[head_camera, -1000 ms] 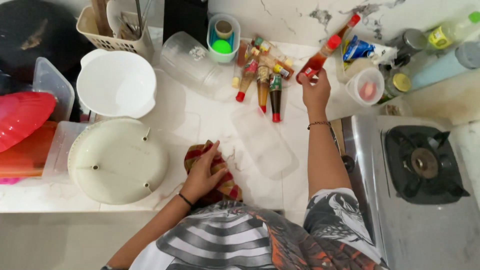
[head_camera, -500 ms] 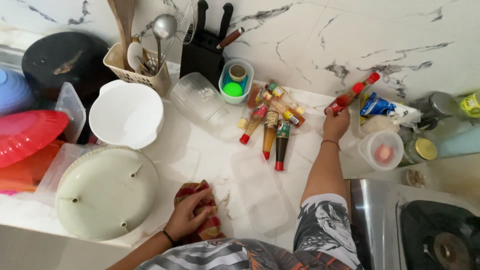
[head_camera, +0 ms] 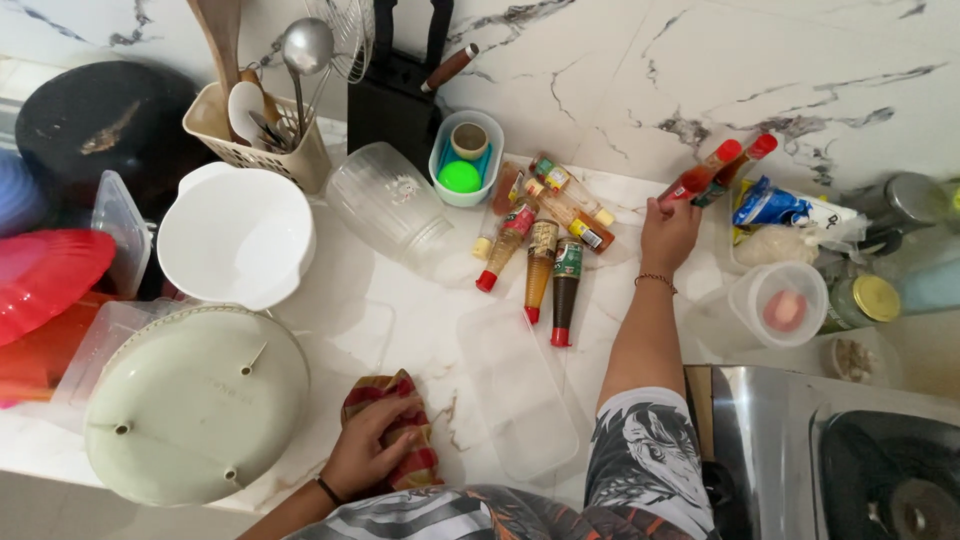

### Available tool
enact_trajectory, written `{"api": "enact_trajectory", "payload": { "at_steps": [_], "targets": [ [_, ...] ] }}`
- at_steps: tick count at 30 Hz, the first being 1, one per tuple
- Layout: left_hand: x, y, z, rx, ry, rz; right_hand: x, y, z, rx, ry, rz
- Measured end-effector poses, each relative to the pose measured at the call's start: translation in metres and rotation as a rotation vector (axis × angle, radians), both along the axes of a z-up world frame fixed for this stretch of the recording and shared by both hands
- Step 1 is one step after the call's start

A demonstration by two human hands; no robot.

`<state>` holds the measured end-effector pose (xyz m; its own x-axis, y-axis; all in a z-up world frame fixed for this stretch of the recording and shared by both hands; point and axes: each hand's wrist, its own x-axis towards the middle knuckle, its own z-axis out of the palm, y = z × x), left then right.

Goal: Wipe down the kitchen counter and clean individual condiment bottles with a cloth.

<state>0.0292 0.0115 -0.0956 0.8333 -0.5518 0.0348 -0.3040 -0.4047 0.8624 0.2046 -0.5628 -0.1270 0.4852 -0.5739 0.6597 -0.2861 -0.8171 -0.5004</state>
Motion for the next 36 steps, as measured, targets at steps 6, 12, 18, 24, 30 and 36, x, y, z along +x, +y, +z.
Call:
{"api": "enact_trajectory", "payload": {
  "at_steps": [6, 12, 18, 24, 30, 36],
  "targets": [
    [0.001, -0.001, 0.005, 0.038, 0.015, -0.005, 0.001, 0.017, 0.023, 0.274, 0.064, 0.042],
    [0.001, 0.000, 0.000, -0.017, -0.002, -0.007, 0.004, 0.011, 0.017, 0.003, 0.121, 0.029],
    [0.000, 0.000, 0.000, 0.002, -0.035, -0.013, 0.005, 0.005, 0.009, 0.004, 0.113, 0.051],
    [0.000, -0.001, -0.001, -0.013, -0.030, -0.004, 0.009, 0.000, -0.003, -0.025, 0.083, 0.051],
    [0.002, 0.000, -0.002, -0.032, -0.094, -0.030, 0.001, 0.040, 0.027, 0.282, 0.337, 0.171],
    [0.002, -0.001, 0.006, -0.050, -0.029, -0.030, 0.014, 0.026, -0.021, -0.046, 0.346, 0.347]
  ]
}}
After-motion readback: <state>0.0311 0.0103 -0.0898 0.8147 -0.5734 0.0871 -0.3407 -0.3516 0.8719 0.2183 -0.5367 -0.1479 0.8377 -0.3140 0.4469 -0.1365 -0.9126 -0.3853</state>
